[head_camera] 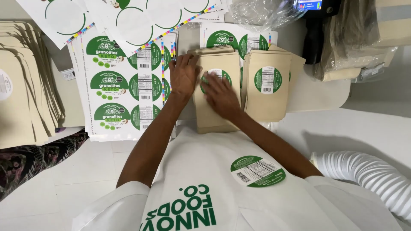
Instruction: The person repeatedly peels circular green labels from sheets and sticks them onto the front of small brown paper bags. They handle the bags and label sheets by hand, placing each labeled bag into a growing stack on the table.
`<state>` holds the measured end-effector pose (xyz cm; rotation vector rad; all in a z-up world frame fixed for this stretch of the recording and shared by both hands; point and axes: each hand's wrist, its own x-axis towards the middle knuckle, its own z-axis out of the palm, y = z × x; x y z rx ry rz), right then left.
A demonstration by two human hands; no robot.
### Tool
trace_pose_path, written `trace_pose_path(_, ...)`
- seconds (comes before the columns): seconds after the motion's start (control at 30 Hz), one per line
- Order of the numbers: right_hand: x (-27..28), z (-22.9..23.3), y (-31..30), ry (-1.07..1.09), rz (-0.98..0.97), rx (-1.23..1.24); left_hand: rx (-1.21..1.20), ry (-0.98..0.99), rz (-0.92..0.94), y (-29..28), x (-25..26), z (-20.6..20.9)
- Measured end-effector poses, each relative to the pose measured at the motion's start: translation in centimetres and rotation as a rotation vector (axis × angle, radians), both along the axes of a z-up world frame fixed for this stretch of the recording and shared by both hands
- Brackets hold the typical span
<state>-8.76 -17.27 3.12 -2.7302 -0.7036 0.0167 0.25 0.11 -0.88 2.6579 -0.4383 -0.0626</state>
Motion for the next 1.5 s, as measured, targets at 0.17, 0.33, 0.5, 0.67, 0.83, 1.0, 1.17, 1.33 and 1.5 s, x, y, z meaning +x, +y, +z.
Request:
trace_pose_path(0.17,-4.3,-5.9,-6.7,-0.159,-0.102,0.036,-0.210,0.011,0.000,0.4,0.5,3.0)
trace_pose_path(0.33,-5.1,-3.1,-9.6,-0.059,-0.564,0.297,-0.888,0.334,0.104,-0.5,-1.3,8.9)
trace_pose_path(0.5,-5.5,-5.5,-17.9,0.116,-0.912,0.739,-0.437,0.749,-0.153,-4.0,-11.1,13.7)
trace_pose_path(0.67,-6.1,-6.2,-25.4,0.116,-1.106,0.472,-0.409,1.205,-0.617,-3.4,-12.3,24.5)
trace_pose_path(0.83,-4.2,-1.8,-20.3,0.107,-1.071,0.468,-1.084,1.169,-0.312,-3.1,-12.7,18.6)
trace_pose_path(1.0,-1.4,6.2,-9.1,0.861,-0.863,1.106,-0.809,0.599,0.354,-1.3,-7.5,15.8)
trace_pose_path(1.17,1.1,1.3,-6.5,0.453,-0.702,0.816,-0.702,0.411,0.303,-2.6,-4.5,7.3)
trace_pose_path(1.33,3.5,-1.8,-5.6,0.124,-0.570,0.444,-0.285,0.225,0.202,-3.9,-3.0,3.5)
trace_pose_path(1.5,4.0,-2.4,-4.7,-0.151,-0.463,0.012,0.070,0.189,0.101,-4.9,-2.0,0.6)
